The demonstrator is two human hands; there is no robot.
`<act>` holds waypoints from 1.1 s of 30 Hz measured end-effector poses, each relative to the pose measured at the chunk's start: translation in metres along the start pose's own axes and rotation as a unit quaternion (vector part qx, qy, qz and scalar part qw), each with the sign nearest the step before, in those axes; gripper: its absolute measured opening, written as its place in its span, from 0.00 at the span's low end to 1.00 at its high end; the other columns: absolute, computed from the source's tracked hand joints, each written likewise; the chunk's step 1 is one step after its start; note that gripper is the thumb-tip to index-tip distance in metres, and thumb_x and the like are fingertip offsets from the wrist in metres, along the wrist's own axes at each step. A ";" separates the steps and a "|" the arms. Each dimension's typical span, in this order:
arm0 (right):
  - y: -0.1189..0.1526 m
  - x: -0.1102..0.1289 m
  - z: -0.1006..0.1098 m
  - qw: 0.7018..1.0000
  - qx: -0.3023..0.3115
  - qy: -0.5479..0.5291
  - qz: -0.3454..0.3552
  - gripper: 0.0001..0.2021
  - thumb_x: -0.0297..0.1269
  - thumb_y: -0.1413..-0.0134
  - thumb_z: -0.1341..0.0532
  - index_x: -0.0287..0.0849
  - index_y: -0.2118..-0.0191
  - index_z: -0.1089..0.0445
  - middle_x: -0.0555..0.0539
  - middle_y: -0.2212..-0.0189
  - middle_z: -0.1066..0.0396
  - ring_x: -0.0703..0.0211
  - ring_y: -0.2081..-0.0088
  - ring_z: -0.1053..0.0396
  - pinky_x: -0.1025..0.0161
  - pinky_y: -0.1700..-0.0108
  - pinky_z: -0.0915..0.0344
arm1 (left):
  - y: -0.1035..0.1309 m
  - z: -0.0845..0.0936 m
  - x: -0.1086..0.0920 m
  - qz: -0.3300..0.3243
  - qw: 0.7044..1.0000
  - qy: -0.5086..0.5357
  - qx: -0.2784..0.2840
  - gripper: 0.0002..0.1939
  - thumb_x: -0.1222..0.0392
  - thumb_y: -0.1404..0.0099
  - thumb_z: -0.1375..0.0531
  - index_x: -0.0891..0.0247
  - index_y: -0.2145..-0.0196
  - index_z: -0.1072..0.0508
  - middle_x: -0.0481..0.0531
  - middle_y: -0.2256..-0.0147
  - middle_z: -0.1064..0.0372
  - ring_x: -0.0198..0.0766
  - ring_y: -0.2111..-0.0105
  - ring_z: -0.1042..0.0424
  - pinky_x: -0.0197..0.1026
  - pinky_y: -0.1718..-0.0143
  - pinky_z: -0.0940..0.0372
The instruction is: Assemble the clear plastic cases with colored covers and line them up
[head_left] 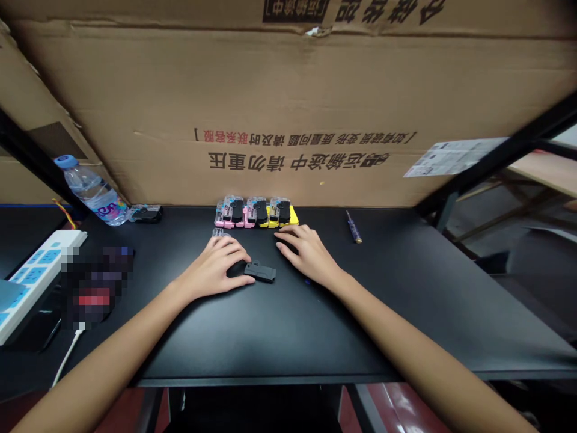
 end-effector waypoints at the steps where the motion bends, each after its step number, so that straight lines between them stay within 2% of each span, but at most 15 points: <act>1: 0.000 0.001 -0.002 1.000 0.009 0.008 0.008 0.16 0.39 0.26 0.42 0.48 0.42 0.20 0.37 0.46 0.23 0.37 0.44 0.29 0.39 0.44 0.32 | 0.000 -0.001 0.000 -0.001 1.000 -0.001 0.001 0.17 0.42 0.27 0.35 0.56 0.50 0.21 0.53 0.51 0.21 0.50 0.44 0.30 0.55 0.39 0.42; 6: -0.001 0.021 -0.005 0.998 0.025 0.014 0.062 0.15 0.38 0.25 0.43 0.48 0.47 0.18 0.39 0.52 0.20 0.41 0.48 0.28 0.42 0.45 0.33 | 0.000 -0.003 -0.001 -0.008 1.000 0.005 0.007 0.17 0.43 0.26 0.36 0.56 0.50 0.20 0.53 0.51 0.21 0.49 0.46 0.28 0.52 0.41 0.40; 9: 0.000 0.034 -0.007 0.994 0.046 0.024 0.099 0.17 0.37 0.24 0.45 0.45 0.47 0.18 0.38 0.53 0.19 0.42 0.50 0.27 0.44 0.48 0.31 | 0.000 -0.003 -0.003 -0.009 1.000 0.006 0.008 0.16 0.43 0.25 0.36 0.57 0.51 0.21 0.53 0.51 0.21 0.48 0.46 0.28 0.52 0.42 0.39; 12: 0.001 0.037 -0.010 0.992 0.060 0.040 0.107 0.18 0.34 0.24 0.46 0.44 0.47 0.18 0.36 0.53 0.19 0.42 0.51 0.27 0.44 0.48 0.30 | 0.000 -0.003 -0.003 -0.008 1.000 0.008 0.008 0.16 0.44 0.25 0.37 0.57 0.50 0.20 0.54 0.51 0.21 0.49 0.46 0.29 0.53 0.41 0.39; 15: 0.001 0.036 -0.009 0.994 0.049 0.021 0.090 0.16 0.34 0.26 0.45 0.43 0.47 0.19 0.36 0.54 0.18 0.42 0.52 0.26 0.44 0.47 0.29 | 0.000 -0.004 -0.002 -0.008 1.000 0.011 0.011 0.16 0.44 0.24 0.37 0.56 0.49 0.20 0.55 0.51 0.21 0.50 0.45 0.29 0.54 0.40 0.39; 18: 0.001 0.033 0.000 0.995 0.010 -0.096 0.039 0.13 0.37 0.28 0.41 0.46 0.51 0.18 0.40 0.58 0.17 0.46 0.56 0.23 0.48 0.49 0.27 | 0.000 -0.005 -0.001 -0.011 1.000 0.010 0.011 0.16 0.45 0.24 0.37 0.55 0.46 0.21 0.54 0.50 0.21 0.50 0.44 0.29 0.54 0.40 0.39; 20: 0.001 0.030 0.002 0.978 -0.003 -0.206 -0.018 0.12 0.41 0.29 0.39 0.47 0.53 0.17 0.43 0.59 0.17 0.49 0.58 0.22 0.51 0.51 0.25 | 0.000 -0.004 0.000 -0.012 1.000 0.008 0.009 0.16 0.46 0.24 0.36 0.55 0.46 0.21 0.54 0.49 0.21 0.50 0.43 0.30 0.54 0.40 0.40; 23: 0.003 0.035 -0.008 0.945 0.038 -0.319 -0.068 0.12 0.46 0.32 0.36 0.47 0.54 0.16 0.45 0.60 0.17 0.51 0.59 0.21 0.54 0.53 0.24 | 0.000 -0.004 -0.001 -0.014 1.000 0.005 0.008 0.16 0.46 0.24 0.37 0.56 0.45 0.21 0.54 0.49 0.21 0.50 0.43 0.30 0.53 0.40 0.40; 26: 0.002 0.043 -0.014 0.931 0.065 -0.355 -0.065 0.13 0.47 0.33 0.34 0.46 0.55 0.16 0.44 0.59 0.18 0.52 0.60 0.22 0.54 0.53 0.24 | 0.000 -0.004 -0.003 -0.020 1.000 0.002 0.008 0.16 0.47 0.23 0.37 0.57 0.45 0.22 0.54 0.50 0.21 0.50 0.43 0.29 0.53 0.40 0.41; 33: 0.001 0.049 -0.018 0.926 0.081 -0.362 -0.062 0.11 0.46 0.35 0.33 0.46 0.57 0.16 0.44 0.59 0.19 0.51 0.57 0.22 0.54 0.50 0.26 | -0.001 -0.007 -0.007 -0.030 0.999 -0.004 0.011 0.16 0.46 0.23 0.38 0.58 0.46 0.22 0.55 0.50 0.21 0.49 0.44 0.29 0.52 0.41 0.41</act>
Point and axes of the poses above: each hand's wrist, its own y-axis away from the middle knuckle, its own z-axis out of the back of the hand, x = y × z, the point moved 10 cm from there along -y, towards the middle knuckle
